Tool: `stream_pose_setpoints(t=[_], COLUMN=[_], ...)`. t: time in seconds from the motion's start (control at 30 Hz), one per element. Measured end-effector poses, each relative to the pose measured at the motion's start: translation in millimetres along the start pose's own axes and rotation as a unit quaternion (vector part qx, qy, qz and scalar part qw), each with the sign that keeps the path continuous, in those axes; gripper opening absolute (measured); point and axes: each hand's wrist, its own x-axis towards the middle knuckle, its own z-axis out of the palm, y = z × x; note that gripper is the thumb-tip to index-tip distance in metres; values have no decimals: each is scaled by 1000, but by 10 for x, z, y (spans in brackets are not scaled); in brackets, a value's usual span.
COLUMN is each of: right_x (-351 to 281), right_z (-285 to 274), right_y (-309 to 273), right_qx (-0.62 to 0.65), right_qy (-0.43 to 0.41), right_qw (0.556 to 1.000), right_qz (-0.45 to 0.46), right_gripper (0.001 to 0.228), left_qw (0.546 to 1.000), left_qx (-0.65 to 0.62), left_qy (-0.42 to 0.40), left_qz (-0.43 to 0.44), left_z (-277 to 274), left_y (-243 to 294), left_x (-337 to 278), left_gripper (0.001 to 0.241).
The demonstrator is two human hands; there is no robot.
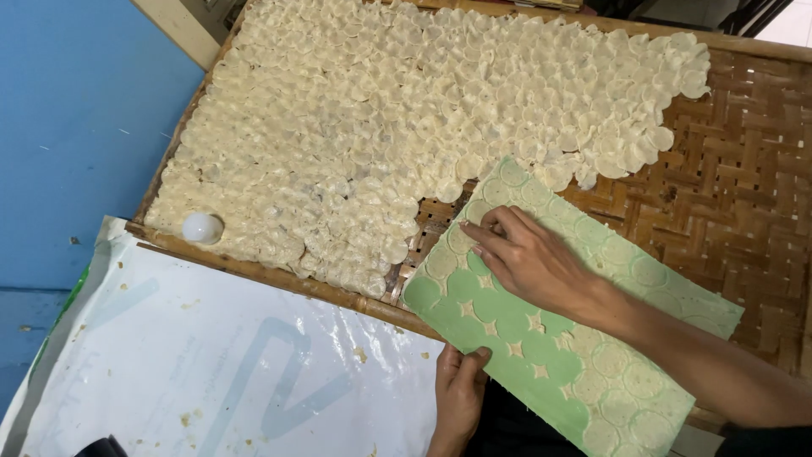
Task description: Organizing small snack pieces into a patterned stencil sheet for production.
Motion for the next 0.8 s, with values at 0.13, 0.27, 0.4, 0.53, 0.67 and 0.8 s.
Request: stream_pose_setpoints(t=[0.13, 0.27, 0.4, 0.53, 0.67, 0.8], right_x=[72, 109, 117, 164, 162, 117], right_z=[34, -34, 26, -32, -9, 47], right_y=[55, 36, 59, 9, 17, 67], right_qx=[58, 81, 69, 70, 66, 81], right_qy=[-4, 6, 23, 46, 48, 23], right_qw=[998, 996, 997, 996, 996, 996], right_qz=[38, 34, 33, 34, 40, 43], right_gripper=[25, 15, 16, 18, 14, 17], left_qw=[1000, 1000, 1000, 1000, 1000, 1000], left_qx=[3, 6, 18, -2, 10, 20], left_qy=[2, -10, -2, -17, -7, -5], left_qz=[-1, 15, 11, 11, 12, 7], left_z=[18, -19, -33, -40, -23, -24], left_y=[11, -26, -34, -39, -20, -14], left_x=[13, 34, 38, 32, 29, 28], left_gripper=[33, 29, 28, 31, 31, 29])
